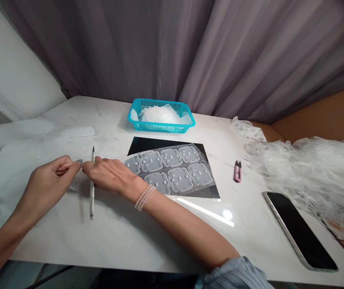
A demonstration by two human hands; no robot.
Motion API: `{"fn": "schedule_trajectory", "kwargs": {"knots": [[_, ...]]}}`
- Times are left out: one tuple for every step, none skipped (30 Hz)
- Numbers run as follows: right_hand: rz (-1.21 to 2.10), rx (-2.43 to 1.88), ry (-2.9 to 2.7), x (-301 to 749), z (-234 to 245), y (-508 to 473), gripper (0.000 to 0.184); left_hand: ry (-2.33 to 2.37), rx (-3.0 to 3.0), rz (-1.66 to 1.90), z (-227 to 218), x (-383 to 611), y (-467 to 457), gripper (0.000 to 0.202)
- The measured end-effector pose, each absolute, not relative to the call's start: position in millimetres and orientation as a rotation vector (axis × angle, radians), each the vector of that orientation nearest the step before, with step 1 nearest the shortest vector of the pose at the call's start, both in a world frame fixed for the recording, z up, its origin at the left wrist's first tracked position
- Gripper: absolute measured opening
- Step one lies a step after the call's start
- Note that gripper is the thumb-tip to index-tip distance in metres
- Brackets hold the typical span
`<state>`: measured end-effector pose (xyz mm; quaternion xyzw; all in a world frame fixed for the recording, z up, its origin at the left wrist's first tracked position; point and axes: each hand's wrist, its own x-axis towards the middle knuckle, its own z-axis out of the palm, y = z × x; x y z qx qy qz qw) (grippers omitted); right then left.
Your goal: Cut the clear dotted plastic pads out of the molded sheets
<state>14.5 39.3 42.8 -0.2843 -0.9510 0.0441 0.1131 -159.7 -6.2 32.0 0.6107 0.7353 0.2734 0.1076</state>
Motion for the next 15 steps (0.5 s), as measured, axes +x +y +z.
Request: {"fn": "schedule_trajectory", "kwargs": {"knots": [[0.161, -0.812, -2.814, 15.8, 43.4, 39.6, 0.019, 2.202, 1.811, 0.833, 28.8, -158.9, -7.3, 0.035], [0.187, -0.795, -2.836, 17.1, 43.6, 40.0, 0.018, 2.236, 1.852, 0.843, 25.8, -158.3, -8.6, 0.035], [0.202, -0.781, -2.858, 18.2, 43.5, 40.8, 0.017, 2.254, 1.91, 0.838, 23.2, -157.9, -10.0, 0.035], [0.203, -0.767, -2.88, 18.8, 43.0, 41.9, 0.016, 2.256, 1.979, 0.819, 21.1, -157.4, -11.3, 0.034], [0.196, -0.747, -2.903, 18.7, 42.2, 43.5, 0.016, 2.239, 2.058, 0.783, 19.3, -156.9, -12.6, 0.034], [0.188, -0.719, -2.922, 17.8, 41.0, 45.5, 0.018, 2.222, 2.141, 0.747, 17.7, -156.2, -13.6, 0.032], [0.182, -0.695, -2.935, 16.1, 39.4, 48.1, 0.02, 2.211, 2.223, 0.721, 16.1, -155.3, -14.3, 0.031], [0.186, -0.68, -2.942, 13.8, 37.5, 51.2, 0.023, 2.205, 2.303, 0.702, 14.4, -154.4, -14.5, 0.029], [0.202, -0.679, -2.944, 10.9, 35.3, 54.6, 0.025, 2.196, 2.375, 0.69, 12.3, -153.7, -14.3, 0.028], [0.222, -0.682, -2.947, 7.7, 32.8, 58.4, 0.026, 2.192, 2.436, 0.694, 9.8, -153.3, -13.8, 0.028], [0.24, -0.689, -2.948, 4.4, 30.3, 62.2, 0.027, 2.195, 2.484, 0.718, 7.0, -153.4, -13.1, 0.029], [0.255, -0.698, -2.946, 1.1, 27.8, 66.1, 0.027, 2.206, 2.517, 0.755, 4.1, -154.1, -12.2, 0.029], [0.271, -0.7, -2.946, -1.9, 25.4, 69.8, 0.028, 2.217, 2.537, 0.8, 1.2, -155.5, -11.2, 0.031], [0.286, -0.693, -2.95, -4.8, 23.2, 73.2, 0.028, 2.228, 2.553, 0.845, -1.3, -157.5, -10.2, 0.032], [0.293, -0.687, -2.956, -7.6, 21.3, 76.3, 0.028, 2.237, 2.571, 0.887, -3.2, -160.0, -9.0, 0.034]]}}
